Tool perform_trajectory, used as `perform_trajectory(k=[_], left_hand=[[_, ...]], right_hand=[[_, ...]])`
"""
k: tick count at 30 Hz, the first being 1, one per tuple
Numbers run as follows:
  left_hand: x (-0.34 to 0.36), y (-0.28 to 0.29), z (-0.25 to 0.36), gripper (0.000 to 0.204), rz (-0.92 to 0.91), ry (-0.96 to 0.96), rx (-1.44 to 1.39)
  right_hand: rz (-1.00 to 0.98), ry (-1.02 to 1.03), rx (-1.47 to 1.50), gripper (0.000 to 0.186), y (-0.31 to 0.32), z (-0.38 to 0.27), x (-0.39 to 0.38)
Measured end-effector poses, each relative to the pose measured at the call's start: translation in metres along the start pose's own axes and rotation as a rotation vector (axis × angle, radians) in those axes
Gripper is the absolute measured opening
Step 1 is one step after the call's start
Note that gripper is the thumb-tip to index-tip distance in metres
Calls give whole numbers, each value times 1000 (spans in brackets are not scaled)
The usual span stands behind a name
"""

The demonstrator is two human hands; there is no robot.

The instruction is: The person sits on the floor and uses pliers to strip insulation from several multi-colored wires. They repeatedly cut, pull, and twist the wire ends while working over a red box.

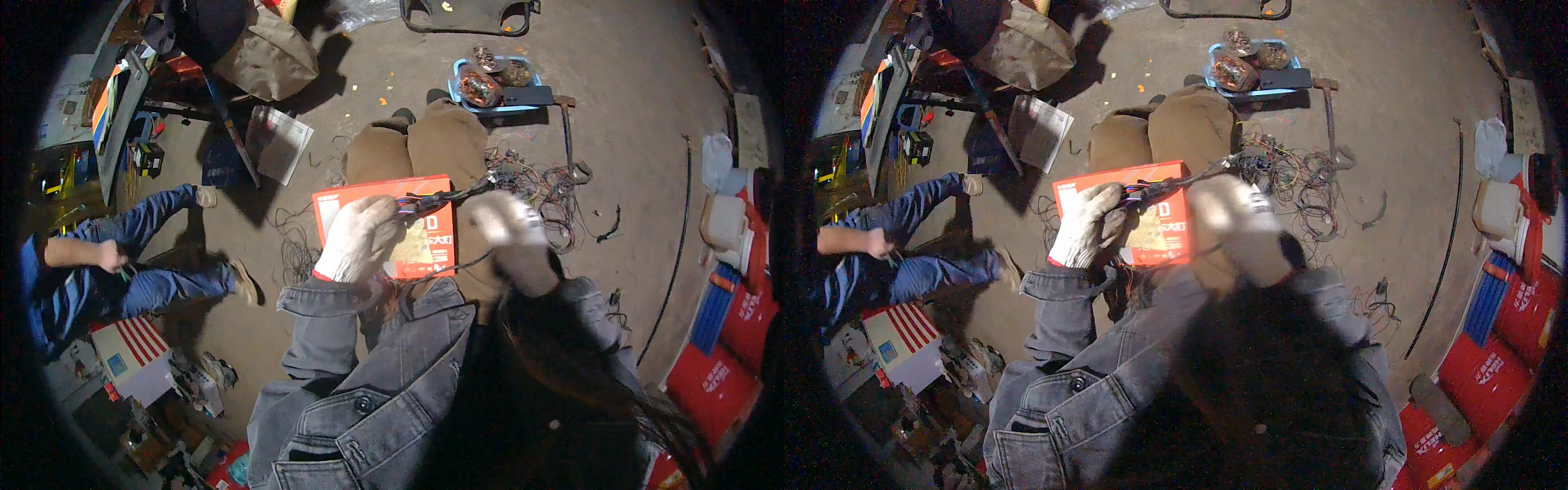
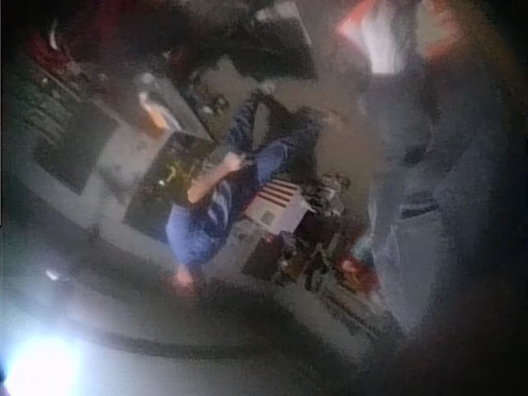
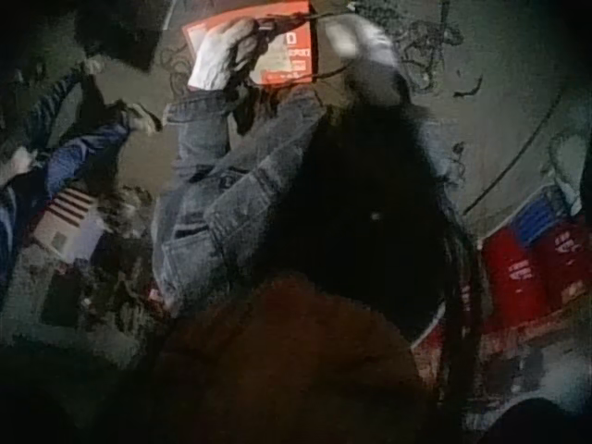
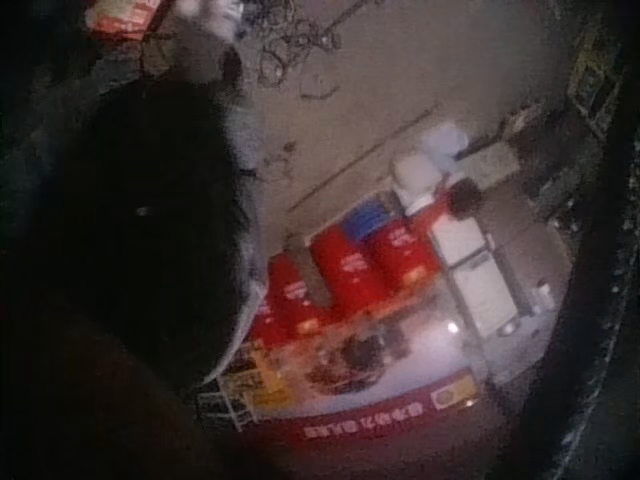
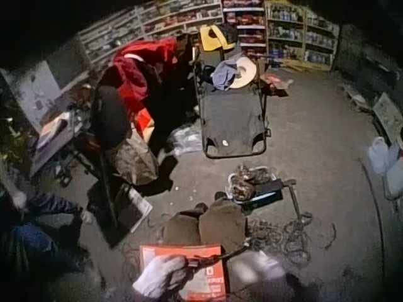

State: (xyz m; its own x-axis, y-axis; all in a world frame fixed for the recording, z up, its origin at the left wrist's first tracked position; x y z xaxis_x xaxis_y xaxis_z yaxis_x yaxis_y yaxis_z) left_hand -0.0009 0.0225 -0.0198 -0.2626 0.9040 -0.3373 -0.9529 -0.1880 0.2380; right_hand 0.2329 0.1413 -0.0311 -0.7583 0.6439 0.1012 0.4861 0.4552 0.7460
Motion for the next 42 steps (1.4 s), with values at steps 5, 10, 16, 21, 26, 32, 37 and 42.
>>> perform_trajectory(k=[5,10,16,21,26,32,37,42], left_hand=[[0,-7,-2,15,100,287,-582],[0,-8,8,26,76,455,-764],[1,-17,12,35,34,351,-741],[-1,-20,10,23,162,367,-874],[3,-14,6,23,179,353,-870],[1,-12,1,27,117,387,-830],[2,-10,0,26,52,345,-820],[-2,-10,3,23,65,305,-752]], right_hand=[[158,9,69,17,-37,-51,24],[302,-46,-19,19,-53,-45,26],[167,-90,153,15,-57,-35,25],[-100,-109,70,15,-49,-27,21],[-91,-512,620,17,-35,-18,3],[-81,-447,318,24,-31,-9,1],[-108,-431,494,23,-44,-25,5],[105,-122,102,24,-52,-47,15]])
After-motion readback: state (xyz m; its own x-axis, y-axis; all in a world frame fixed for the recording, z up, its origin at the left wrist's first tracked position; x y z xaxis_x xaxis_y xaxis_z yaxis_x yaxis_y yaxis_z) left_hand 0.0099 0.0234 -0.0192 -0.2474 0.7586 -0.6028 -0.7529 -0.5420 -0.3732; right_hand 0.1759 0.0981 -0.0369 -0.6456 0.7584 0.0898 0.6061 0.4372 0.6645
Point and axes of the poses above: each hand's wrist, its own x-axis towards the middle knuckle, its own y-axis out of the back of the hand, z = x × y, the point moved 3 cm from there along x, towards the middle knuckle, and after that the axes turned 11 degrees about -x, right-handed, at the moved point
